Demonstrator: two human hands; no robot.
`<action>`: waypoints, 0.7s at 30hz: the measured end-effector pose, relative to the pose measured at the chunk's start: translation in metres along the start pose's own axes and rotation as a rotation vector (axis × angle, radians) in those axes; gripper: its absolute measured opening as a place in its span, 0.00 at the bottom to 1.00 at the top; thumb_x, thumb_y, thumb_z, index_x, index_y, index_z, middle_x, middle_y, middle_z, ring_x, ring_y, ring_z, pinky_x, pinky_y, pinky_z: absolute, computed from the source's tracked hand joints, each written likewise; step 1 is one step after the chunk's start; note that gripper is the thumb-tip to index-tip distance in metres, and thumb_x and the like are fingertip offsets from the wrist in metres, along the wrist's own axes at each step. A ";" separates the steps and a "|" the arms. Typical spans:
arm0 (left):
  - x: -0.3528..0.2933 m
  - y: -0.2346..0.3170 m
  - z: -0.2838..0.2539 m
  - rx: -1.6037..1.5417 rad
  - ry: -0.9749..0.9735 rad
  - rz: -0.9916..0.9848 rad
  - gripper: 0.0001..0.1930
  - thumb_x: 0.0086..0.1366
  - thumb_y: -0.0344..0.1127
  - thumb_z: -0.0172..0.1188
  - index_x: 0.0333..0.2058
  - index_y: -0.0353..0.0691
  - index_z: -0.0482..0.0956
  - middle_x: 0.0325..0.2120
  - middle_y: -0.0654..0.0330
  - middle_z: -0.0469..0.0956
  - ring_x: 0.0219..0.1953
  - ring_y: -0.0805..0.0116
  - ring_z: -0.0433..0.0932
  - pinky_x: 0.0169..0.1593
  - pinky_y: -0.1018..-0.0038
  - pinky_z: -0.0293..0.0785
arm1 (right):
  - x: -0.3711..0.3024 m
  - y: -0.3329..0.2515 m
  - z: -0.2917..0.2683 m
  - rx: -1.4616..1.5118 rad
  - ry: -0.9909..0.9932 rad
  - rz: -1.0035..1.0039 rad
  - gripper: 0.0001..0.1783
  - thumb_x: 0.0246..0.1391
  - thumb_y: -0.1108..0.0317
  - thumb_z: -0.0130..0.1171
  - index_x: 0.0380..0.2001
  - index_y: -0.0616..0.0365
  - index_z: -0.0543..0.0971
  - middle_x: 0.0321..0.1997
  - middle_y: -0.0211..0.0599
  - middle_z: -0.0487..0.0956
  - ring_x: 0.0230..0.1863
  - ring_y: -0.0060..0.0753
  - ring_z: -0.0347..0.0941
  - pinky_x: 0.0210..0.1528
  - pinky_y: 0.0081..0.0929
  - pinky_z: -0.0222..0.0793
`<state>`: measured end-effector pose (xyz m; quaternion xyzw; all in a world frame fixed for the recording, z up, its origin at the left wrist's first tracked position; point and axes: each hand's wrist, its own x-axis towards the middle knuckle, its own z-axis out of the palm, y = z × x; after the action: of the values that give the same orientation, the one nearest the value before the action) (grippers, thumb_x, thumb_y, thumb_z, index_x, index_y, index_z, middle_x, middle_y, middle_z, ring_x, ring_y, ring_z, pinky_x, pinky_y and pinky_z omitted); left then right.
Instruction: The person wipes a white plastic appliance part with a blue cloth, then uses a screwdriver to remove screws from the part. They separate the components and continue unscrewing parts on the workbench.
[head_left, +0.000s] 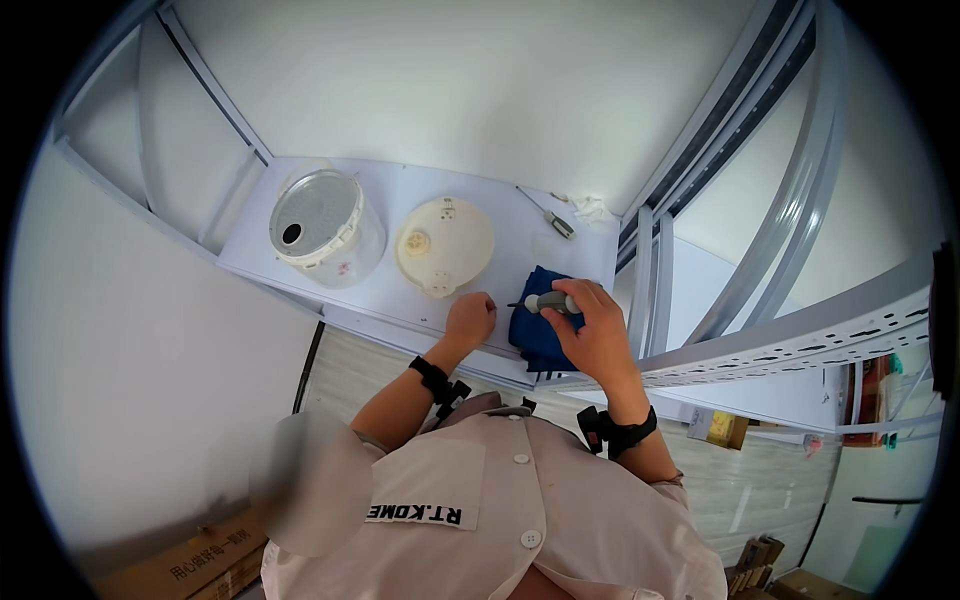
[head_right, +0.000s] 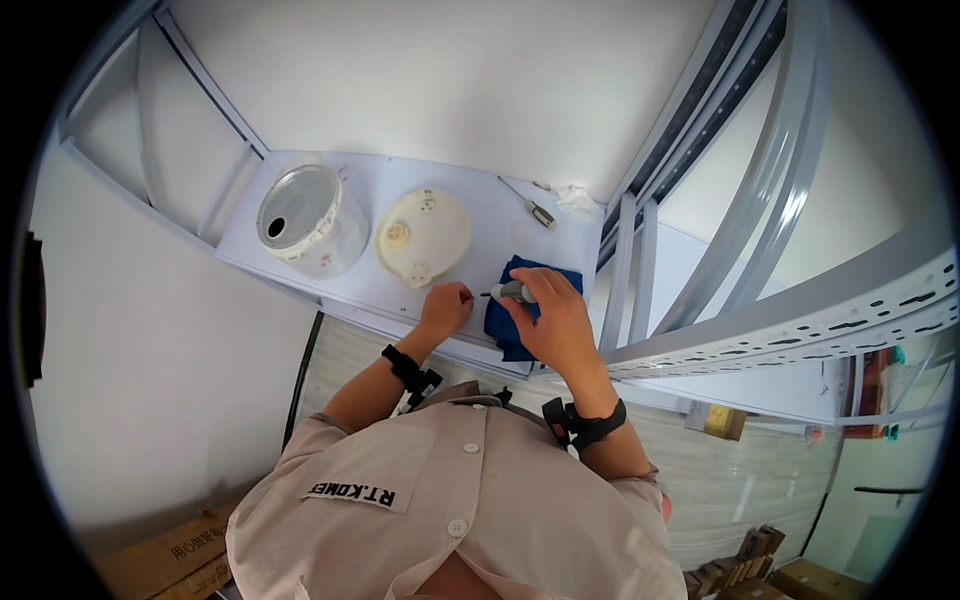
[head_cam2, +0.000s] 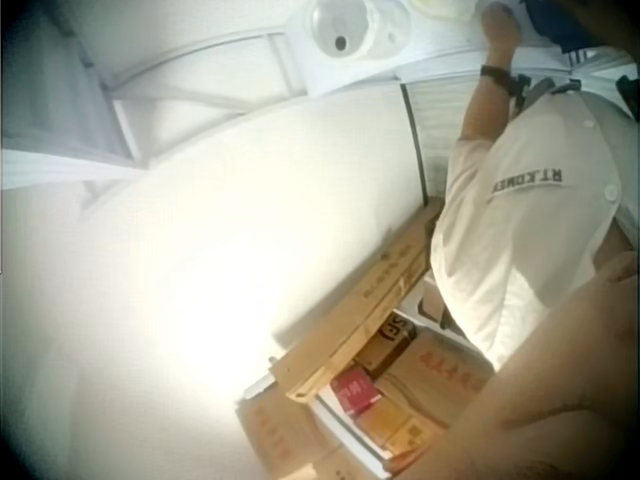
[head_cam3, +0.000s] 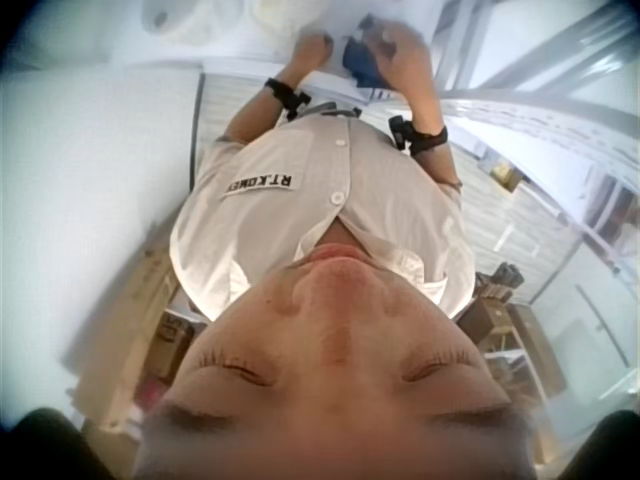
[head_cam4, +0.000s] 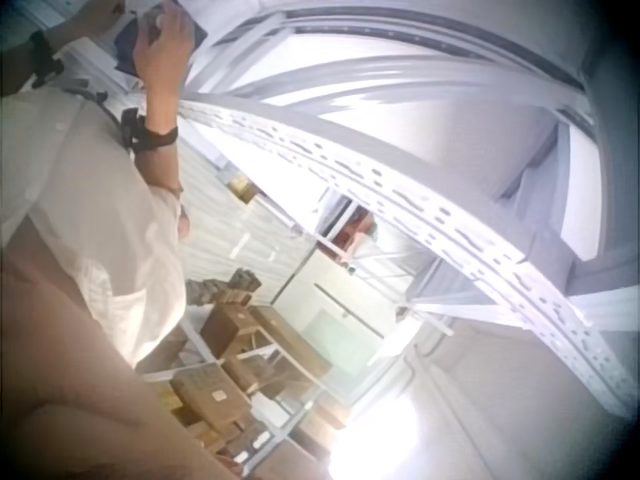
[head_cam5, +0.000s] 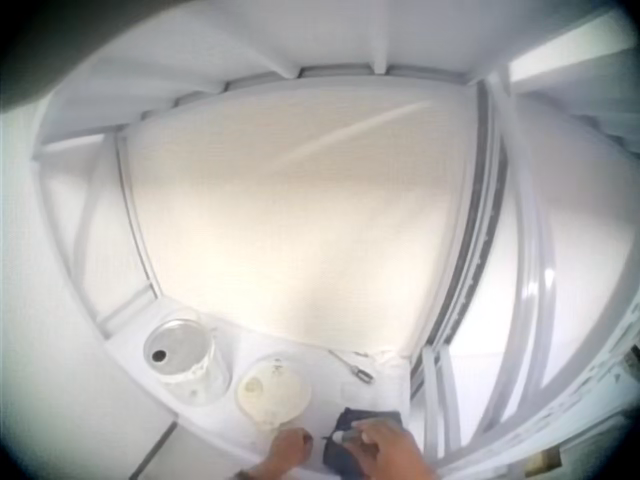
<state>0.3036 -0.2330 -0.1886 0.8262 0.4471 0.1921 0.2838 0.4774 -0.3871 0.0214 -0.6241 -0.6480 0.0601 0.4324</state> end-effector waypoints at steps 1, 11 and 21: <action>0.000 0.000 -0.002 0.015 -0.015 -0.001 0.06 0.63 0.35 0.67 0.35 0.40 0.87 0.34 0.50 0.86 0.42 0.45 0.84 0.48 0.52 0.81 | 0.000 0.000 0.000 0.002 0.000 -0.006 0.21 0.54 0.71 0.75 0.51 0.59 0.82 0.48 0.47 0.85 0.49 0.56 0.83 0.50 0.43 0.80; -0.029 0.039 -0.051 0.231 -0.002 0.005 0.11 0.63 0.39 0.69 0.41 0.43 0.80 0.38 0.55 0.83 0.42 0.49 0.84 0.39 0.52 0.80 | 0.005 0.003 0.006 -0.007 -0.015 0.021 0.22 0.53 0.71 0.76 0.50 0.59 0.82 0.48 0.47 0.85 0.48 0.55 0.83 0.50 0.42 0.80; -0.006 0.006 -0.065 0.341 0.303 0.277 0.15 0.60 0.36 0.70 0.47 0.50 0.84 0.38 0.64 0.83 0.45 0.57 0.81 0.52 0.58 0.71 | 0.014 -0.005 0.030 0.011 -0.028 -0.008 0.21 0.52 0.72 0.75 0.50 0.59 0.82 0.46 0.46 0.85 0.46 0.54 0.82 0.49 0.41 0.79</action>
<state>0.2670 -0.2216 -0.1358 0.8771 0.3933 0.2726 0.0415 0.4567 -0.3617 0.0124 -0.6181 -0.6563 0.0708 0.4268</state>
